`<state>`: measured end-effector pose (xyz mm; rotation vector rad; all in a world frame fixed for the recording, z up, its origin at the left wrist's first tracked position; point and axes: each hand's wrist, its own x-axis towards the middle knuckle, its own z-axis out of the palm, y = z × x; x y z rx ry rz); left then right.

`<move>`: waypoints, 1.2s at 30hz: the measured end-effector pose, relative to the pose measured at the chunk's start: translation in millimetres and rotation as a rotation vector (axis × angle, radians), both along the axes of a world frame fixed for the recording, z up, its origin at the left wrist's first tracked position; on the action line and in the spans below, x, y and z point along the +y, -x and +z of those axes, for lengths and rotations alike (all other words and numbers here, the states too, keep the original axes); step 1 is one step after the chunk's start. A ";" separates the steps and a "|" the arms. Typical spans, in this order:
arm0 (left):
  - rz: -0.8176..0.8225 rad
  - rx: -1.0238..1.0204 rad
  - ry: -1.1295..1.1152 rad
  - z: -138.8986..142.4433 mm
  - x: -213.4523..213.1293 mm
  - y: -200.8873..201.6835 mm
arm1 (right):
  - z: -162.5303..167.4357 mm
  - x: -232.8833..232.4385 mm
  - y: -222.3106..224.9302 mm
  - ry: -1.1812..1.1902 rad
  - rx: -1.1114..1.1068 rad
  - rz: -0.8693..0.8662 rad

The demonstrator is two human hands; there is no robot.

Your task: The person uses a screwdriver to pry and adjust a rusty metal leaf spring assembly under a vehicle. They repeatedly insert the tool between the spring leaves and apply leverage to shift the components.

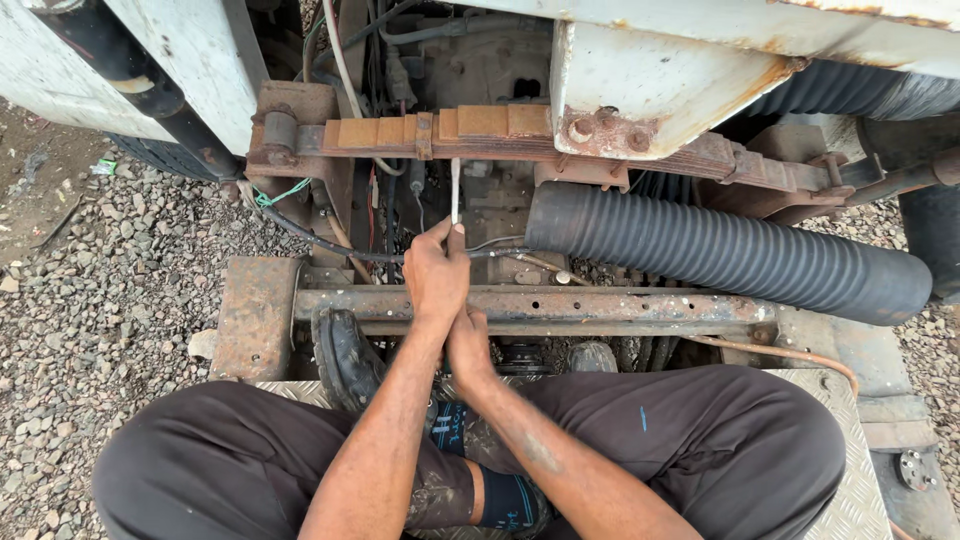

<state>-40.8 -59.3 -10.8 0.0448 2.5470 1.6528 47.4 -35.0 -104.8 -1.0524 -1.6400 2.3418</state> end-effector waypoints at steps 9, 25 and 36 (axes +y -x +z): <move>-0.055 0.081 -0.340 7.8 -7.1 14.1 | 50.7 5.2 7.0 -0.607 0.146 0.059; 0.069 0.137 -0.163 -21.0 -6.1 25.0 | 93.1 19.2 18.4 -0.668 0.267 0.019; -0.127 -0.084 -0.653 1.6 -5.0 33.8 | 174.3 27.0 19.6 -0.934 0.102 0.321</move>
